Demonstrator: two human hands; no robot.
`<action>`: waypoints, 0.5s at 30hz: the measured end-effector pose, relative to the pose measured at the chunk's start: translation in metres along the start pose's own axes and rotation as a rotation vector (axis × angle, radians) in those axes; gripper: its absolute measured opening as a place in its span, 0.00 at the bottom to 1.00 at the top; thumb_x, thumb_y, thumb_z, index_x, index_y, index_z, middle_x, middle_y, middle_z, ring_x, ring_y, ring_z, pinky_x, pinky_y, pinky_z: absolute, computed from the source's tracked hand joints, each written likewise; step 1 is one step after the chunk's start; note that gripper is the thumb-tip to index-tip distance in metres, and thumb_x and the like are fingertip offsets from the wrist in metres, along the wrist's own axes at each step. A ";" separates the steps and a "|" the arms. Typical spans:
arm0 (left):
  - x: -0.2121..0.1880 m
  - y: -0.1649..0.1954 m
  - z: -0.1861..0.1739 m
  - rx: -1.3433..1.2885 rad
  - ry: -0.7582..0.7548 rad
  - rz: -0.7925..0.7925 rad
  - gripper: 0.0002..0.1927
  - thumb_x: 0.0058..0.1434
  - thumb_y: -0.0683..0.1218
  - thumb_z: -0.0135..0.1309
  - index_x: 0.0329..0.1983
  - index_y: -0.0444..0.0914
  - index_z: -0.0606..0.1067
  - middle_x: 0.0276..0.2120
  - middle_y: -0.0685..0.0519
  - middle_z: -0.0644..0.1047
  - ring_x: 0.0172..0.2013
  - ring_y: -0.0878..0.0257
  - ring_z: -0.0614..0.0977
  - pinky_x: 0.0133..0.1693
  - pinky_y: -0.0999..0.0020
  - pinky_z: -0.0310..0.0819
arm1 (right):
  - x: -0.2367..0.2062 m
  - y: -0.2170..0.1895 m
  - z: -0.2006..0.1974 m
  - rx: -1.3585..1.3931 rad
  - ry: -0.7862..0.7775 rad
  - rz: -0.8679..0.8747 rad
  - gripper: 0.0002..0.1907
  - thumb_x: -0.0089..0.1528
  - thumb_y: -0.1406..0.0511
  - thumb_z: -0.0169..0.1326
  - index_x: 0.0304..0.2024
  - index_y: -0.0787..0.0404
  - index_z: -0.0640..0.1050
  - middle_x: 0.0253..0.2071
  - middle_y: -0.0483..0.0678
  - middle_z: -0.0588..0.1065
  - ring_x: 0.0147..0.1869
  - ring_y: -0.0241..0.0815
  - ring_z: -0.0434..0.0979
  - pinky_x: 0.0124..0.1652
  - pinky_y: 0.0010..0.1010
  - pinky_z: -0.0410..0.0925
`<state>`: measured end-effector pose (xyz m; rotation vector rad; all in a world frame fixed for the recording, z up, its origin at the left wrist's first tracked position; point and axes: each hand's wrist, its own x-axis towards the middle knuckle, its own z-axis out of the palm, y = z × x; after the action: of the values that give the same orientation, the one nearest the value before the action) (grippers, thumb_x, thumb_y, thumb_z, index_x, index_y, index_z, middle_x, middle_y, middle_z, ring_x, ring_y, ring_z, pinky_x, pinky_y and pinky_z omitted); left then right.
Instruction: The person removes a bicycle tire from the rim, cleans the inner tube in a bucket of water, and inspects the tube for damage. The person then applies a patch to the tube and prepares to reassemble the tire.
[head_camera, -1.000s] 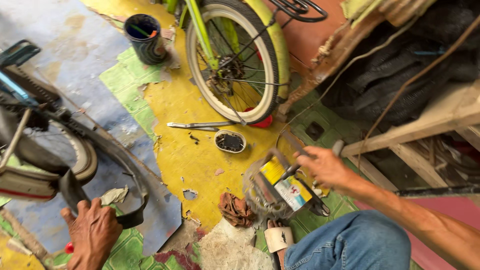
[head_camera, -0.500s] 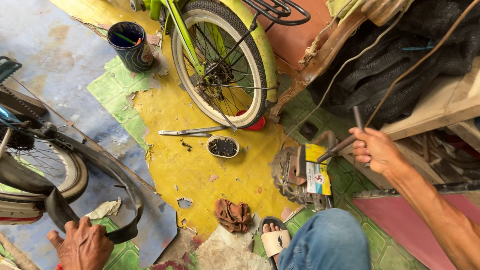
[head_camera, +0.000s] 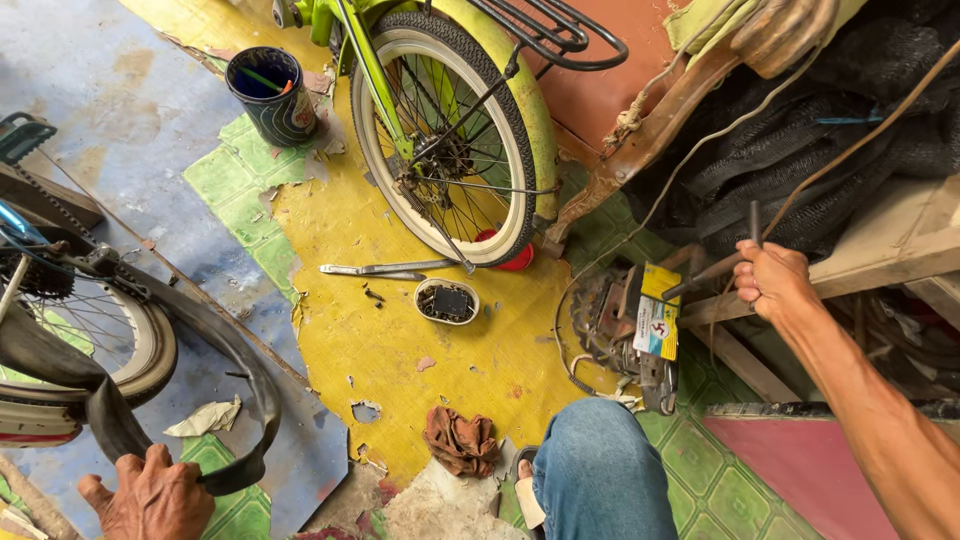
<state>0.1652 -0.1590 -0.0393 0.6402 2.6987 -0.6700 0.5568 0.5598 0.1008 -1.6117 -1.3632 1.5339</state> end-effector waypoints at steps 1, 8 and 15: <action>0.000 0.000 -0.001 0.022 -0.010 0.008 0.11 0.57 0.55 0.57 0.41 0.65 0.84 0.50 0.65 0.73 0.61 0.67 0.71 0.63 0.44 0.49 | 0.005 0.001 0.001 0.016 0.032 -0.001 0.06 0.69 0.66 0.53 0.40 0.61 0.71 0.23 0.40 0.63 0.19 0.28 0.56 0.18 0.24 0.49; 0.005 0.000 -0.008 0.037 -0.040 0.041 0.10 0.54 0.58 0.59 0.39 0.64 0.84 0.45 0.63 0.71 0.57 0.65 0.72 0.58 0.46 0.50 | 0.039 0.003 0.019 0.249 0.111 -0.063 0.10 0.69 0.68 0.54 0.34 0.58 0.67 0.22 0.41 0.63 0.19 0.29 0.58 0.19 0.24 0.50; 0.012 0.006 -0.015 0.062 -0.041 0.013 0.09 0.54 0.60 0.57 0.36 0.59 0.80 0.43 0.61 0.70 0.53 0.63 0.71 0.55 0.49 0.53 | 0.061 -0.002 0.038 0.291 0.102 -0.073 0.11 0.69 0.67 0.54 0.33 0.57 0.66 0.21 0.40 0.62 0.20 0.30 0.57 0.19 0.25 0.49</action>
<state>0.1551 -0.1421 -0.0330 0.6507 2.6428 -0.7580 0.5116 0.6054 0.0699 -1.4244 -1.0762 1.5063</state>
